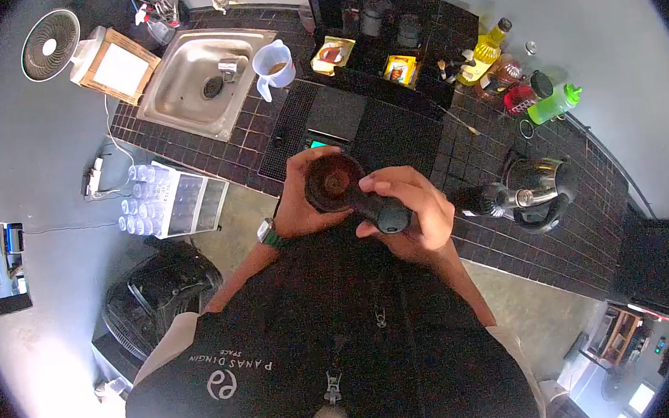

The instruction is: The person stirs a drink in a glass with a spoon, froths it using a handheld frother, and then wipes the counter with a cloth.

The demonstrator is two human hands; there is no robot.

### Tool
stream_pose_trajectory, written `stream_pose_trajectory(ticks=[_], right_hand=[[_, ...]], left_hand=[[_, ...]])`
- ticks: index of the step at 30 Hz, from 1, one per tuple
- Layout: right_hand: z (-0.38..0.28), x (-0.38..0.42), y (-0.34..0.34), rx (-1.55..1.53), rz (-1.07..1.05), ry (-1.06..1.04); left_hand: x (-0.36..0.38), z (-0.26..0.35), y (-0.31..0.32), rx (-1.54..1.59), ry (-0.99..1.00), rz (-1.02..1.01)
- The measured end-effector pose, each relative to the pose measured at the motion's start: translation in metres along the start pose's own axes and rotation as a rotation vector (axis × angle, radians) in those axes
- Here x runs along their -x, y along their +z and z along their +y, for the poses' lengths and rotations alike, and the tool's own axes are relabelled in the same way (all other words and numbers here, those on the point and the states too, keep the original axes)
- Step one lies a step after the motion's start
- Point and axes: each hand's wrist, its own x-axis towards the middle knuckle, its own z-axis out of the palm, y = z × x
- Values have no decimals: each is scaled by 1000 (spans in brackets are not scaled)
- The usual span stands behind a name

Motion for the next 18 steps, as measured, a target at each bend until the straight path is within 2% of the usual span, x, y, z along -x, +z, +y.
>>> stream_pose_trajectory(ticks=[6, 9, 18], right_hand=[[1, 1, 0, -17, 2, 15], [1, 0, -1, -12, -7, 15], [5, 2, -3, -8, 8, 10]], left_hand=[[-1, 4, -3, -76, 12, -30], [1, 1, 0, 12, -7, -3], [-2, 4, -1, -113, 7, -42]])
